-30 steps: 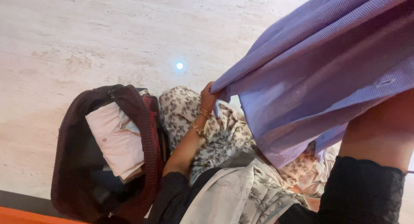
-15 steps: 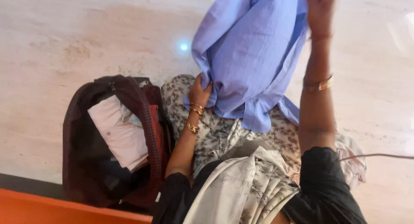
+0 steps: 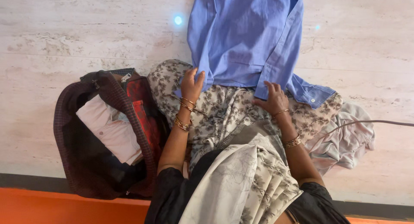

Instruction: The person folds a white shirt on the floor, places it into a bag, then picks up a blue shirt and begins buttoning it.

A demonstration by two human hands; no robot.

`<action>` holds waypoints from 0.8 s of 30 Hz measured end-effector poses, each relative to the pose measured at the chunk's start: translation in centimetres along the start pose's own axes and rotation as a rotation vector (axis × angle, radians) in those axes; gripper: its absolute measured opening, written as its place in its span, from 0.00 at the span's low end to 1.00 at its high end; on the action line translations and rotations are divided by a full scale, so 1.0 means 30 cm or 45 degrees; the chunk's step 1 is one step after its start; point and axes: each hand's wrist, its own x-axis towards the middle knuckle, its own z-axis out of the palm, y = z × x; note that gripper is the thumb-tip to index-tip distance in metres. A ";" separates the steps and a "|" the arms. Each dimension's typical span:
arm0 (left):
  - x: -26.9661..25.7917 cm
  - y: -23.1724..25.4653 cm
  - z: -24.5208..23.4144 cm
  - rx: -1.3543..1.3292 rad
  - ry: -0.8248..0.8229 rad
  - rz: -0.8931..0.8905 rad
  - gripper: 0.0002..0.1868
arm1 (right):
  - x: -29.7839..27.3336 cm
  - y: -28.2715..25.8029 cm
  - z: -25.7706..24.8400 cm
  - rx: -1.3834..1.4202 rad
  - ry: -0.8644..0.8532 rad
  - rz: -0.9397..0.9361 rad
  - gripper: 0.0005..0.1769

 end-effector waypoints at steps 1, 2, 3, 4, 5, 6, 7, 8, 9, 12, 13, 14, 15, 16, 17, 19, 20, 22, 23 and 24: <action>-0.004 0.031 -0.009 0.120 0.039 0.089 0.23 | -0.007 -0.022 0.007 -0.114 0.042 -0.039 0.42; -0.012 0.060 -0.023 0.124 -0.006 0.075 0.24 | -0.020 -0.041 0.020 -0.226 0.084 -0.087 0.38; -0.022 0.086 -0.035 0.128 -0.051 0.060 0.26 | -0.029 -0.049 0.028 -0.203 0.094 -0.013 0.28; -0.034 0.108 -0.051 0.135 -0.089 0.039 0.27 | -0.026 -0.051 0.029 -0.181 0.099 0.051 0.18; -0.039 0.123 -0.067 0.190 -0.197 -0.044 0.27 | -0.021 -0.055 0.029 -0.158 0.104 0.115 0.09; -0.054 0.138 -0.078 0.240 -0.306 -0.133 0.27 | -0.018 -0.046 0.011 -0.071 0.197 0.164 0.10; -0.071 0.150 -0.088 0.288 -0.416 -0.223 0.27 | -0.012 -0.038 -0.017 0.017 0.289 0.213 0.12; -0.086 0.162 -0.092 0.215 -0.393 -0.234 0.23 | -0.015 -0.029 -0.055 0.124 0.367 0.153 0.11; -0.108 0.174 -0.095 0.142 -0.370 -0.245 0.18 | -0.019 -0.024 -0.098 0.233 0.443 0.093 0.10; -0.158 0.210 -0.087 -0.134 -0.309 -0.197 0.12 | -0.038 -0.041 -0.196 0.491 0.745 -0.205 0.05; -0.173 0.224 -0.075 -0.237 -0.289 -0.169 0.10 | -0.051 -0.052 -0.216 0.551 0.766 -0.264 0.05; -0.188 0.238 -0.062 -0.194 -0.312 -0.164 0.10 | -0.069 -0.065 -0.226 0.610 0.786 -0.322 0.04; -0.200 0.251 -0.049 -0.152 -0.335 -0.158 0.10 | -0.075 -0.083 -0.221 0.530 0.673 -0.418 0.04; -0.207 0.259 -0.042 -0.108 -0.355 -0.149 0.11 | -0.077 -0.106 -0.204 0.451 0.562 -0.515 0.03; -0.210 0.262 -0.038 0.081 -0.321 -0.050 0.15 | -0.082 -0.128 -0.181 0.372 0.451 -0.611 0.03; -0.214 0.261 -0.031 0.452 -0.250 0.154 0.23 | -0.102 -0.169 -0.125 0.102 0.067 -0.572 0.04; -0.210 0.257 -0.029 0.549 -0.314 0.083 0.25 | -0.110 -0.184 -0.102 0.071 0.074 -0.564 0.04; -0.226 0.249 -0.025 0.743 -0.447 -0.068 0.30 | -0.144 -0.202 -0.071 0.011 0.079 -0.546 0.04; -0.242 0.244 -0.023 0.757 -0.452 -0.053 0.26 | -0.156 -0.205 -0.064 0.035 0.067 -0.510 0.04; -0.256 0.236 -0.029 0.775 -0.456 -0.039 0.22 | -0.166 -0.213 -0.059 0.063 0.056 -0.476 0.05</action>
